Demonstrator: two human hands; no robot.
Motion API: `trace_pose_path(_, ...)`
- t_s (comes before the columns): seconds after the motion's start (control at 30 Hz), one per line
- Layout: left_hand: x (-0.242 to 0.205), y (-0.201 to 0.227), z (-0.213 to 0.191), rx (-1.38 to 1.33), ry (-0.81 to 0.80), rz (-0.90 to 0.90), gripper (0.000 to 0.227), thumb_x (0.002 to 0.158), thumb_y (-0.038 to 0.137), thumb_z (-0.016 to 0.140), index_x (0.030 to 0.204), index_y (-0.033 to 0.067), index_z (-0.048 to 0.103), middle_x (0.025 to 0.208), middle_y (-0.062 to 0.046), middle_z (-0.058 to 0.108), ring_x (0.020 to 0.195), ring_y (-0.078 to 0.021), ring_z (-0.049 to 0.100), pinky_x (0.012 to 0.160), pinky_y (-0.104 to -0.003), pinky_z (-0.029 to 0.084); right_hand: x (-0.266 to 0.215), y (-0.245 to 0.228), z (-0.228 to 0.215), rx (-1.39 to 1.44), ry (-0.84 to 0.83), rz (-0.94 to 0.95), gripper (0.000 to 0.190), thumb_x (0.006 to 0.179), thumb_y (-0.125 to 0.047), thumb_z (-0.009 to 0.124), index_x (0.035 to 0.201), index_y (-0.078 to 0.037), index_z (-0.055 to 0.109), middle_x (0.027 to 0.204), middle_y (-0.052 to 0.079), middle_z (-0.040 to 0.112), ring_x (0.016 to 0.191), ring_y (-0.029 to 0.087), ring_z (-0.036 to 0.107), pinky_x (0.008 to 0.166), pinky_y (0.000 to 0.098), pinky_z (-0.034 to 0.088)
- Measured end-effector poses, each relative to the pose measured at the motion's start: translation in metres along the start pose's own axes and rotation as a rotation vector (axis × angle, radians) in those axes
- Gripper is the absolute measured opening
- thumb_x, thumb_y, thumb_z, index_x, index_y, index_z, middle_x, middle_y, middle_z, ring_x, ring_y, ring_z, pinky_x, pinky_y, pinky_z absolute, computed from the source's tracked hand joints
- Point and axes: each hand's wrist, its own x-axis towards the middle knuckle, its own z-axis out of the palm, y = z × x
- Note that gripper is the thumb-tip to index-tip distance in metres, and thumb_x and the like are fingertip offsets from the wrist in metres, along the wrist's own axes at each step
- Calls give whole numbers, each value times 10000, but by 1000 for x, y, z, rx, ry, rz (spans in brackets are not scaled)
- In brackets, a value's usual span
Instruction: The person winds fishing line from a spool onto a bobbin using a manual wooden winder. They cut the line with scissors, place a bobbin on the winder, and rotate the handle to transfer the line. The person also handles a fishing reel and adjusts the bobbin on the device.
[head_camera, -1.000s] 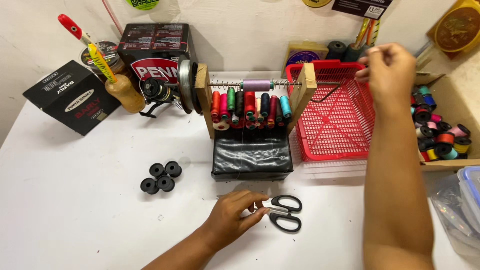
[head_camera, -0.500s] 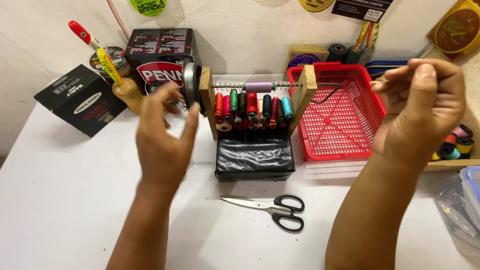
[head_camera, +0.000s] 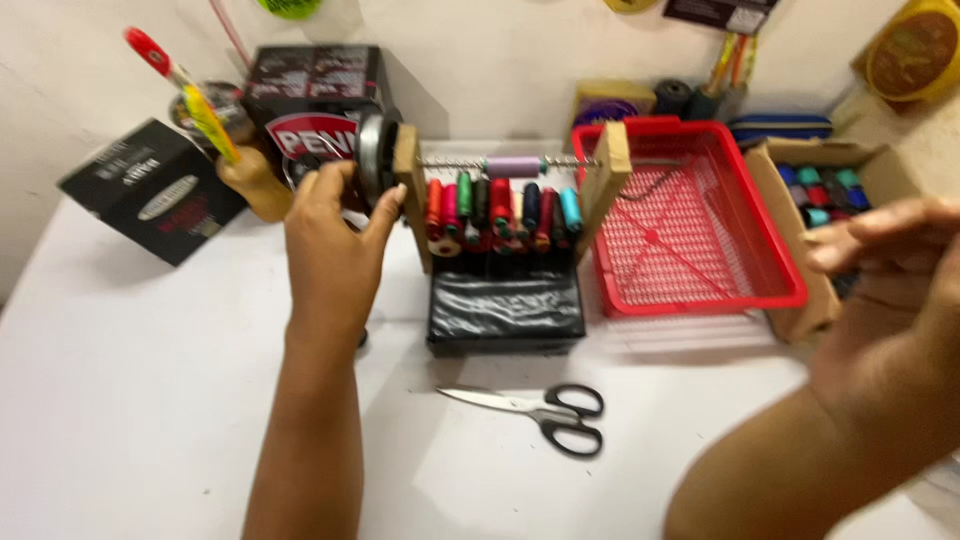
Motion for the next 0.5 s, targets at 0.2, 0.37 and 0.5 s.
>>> trace_pose_path(0.2,-1,-9,-5,-31,11,-66,336,909,291,824,1029,46,628,940,-86,593,793,-214,576,727,-356,476,-14,-1,-6,-84,-49,-40,414,1160,-515,525,1154,-101,543,1011,39,546,881,152,608,1056,323,643)
trace_pose_path(0.37,1,-12,-19,-31,-10,-122,275,914,250,816,1009,62,640,920,-73,590,790,-195,586,708,-346,475,-8,21,-38,-250,-179,-81,674,1113,-664,351,1236,-22,516,1016,109,524,1016,240,619,1125,380,596)
trace_pose_path(0.5,3,-17,-28,5,1,-142,309,931,277,818,1028,46,635,905,-67,606,809,-186,585,710,-345,476,-8,36,-60,-315,-290,-182,851,1146,-760,296,1387,32,492,1153,155,517,1097,268,567,1220,460,543)
